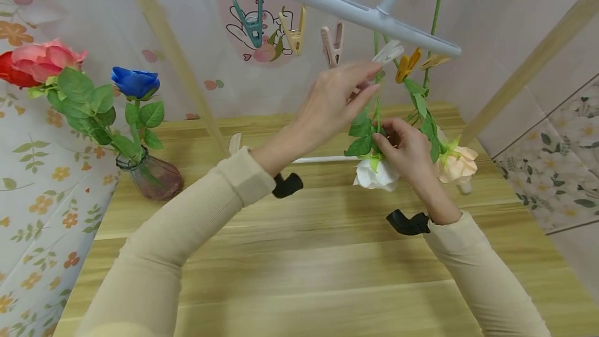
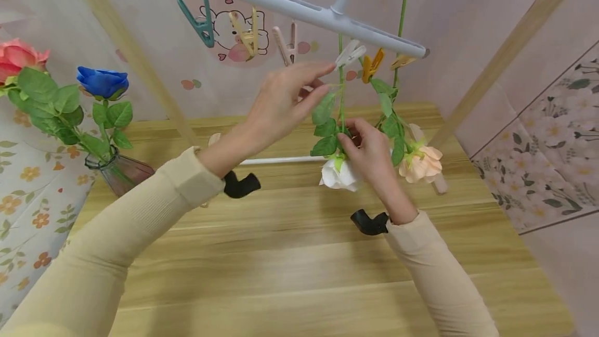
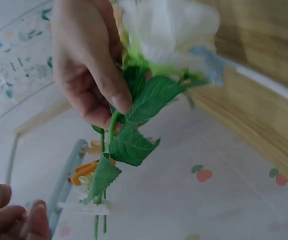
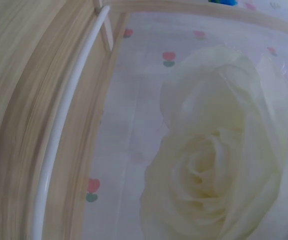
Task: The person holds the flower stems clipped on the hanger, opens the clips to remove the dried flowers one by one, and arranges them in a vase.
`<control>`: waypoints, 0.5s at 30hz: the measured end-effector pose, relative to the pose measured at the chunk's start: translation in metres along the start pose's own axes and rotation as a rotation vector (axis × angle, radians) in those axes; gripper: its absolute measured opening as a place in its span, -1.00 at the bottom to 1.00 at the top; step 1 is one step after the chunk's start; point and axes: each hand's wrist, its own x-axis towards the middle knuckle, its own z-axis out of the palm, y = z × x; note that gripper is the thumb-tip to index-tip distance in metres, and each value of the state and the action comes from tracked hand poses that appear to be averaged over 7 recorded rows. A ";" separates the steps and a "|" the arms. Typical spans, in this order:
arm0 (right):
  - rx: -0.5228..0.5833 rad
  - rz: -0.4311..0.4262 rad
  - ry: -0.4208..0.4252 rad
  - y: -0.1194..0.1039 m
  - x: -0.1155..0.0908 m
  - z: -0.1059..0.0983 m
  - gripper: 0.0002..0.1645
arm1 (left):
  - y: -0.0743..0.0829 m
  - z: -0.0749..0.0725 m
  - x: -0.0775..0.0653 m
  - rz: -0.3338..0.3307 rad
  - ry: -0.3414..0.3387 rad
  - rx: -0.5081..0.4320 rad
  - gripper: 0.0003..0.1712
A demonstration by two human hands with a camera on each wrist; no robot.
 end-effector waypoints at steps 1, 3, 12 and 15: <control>0.009 -0.003 0.001 0.000 0.000 0.002 -0.78 | 0.001 0.004 0.010 -0.038 -0.028 0.059 -0.63; 0.033 -0.009 0.002 -0.001 0.000 0.005 -0.79 | 0.000 0.010 0.027 -0.126 -0.067 0.136 -0.60; 0.086 -0.016 0.030 -0.006 0.003 0.021 -0.82 | -0.013 0.035 0.058 -0.410 -0.024 0.385 -0.53; 0.140 -0.016 0.045 -0.008 0.005 0.026 -0.84 | -0.015 0.044 0.062 -0.446 0.033 0.402 -0.56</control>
